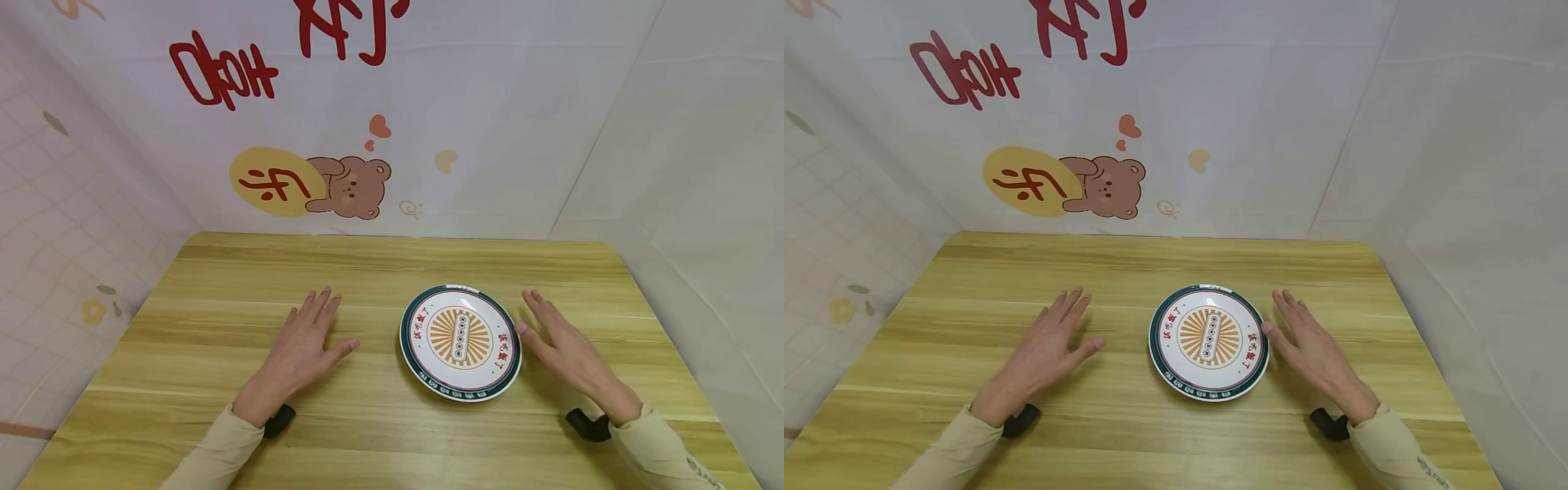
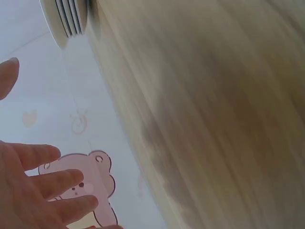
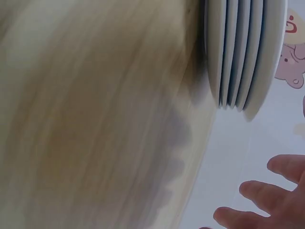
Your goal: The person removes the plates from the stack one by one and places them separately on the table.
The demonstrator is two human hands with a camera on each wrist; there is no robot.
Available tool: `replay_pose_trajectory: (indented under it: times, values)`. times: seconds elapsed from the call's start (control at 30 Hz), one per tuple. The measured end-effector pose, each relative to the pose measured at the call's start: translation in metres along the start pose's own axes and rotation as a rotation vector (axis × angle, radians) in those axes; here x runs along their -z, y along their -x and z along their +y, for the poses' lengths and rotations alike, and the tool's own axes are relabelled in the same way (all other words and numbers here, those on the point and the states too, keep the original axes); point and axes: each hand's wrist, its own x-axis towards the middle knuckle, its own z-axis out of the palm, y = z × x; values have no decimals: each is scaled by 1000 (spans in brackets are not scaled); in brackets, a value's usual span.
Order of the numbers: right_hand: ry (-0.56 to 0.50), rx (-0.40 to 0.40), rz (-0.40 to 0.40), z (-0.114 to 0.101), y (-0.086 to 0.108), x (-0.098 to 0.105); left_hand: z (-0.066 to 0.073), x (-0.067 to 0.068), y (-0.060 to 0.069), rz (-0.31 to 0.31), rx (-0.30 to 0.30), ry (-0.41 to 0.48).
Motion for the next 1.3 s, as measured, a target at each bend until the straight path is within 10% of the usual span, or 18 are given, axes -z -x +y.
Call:
replay_pose_trajectory:
  times: [1.3]
  values:
    - [-211, -78, 25, -14, 9, -13, 62, -28, -15, -84, 157, 965]
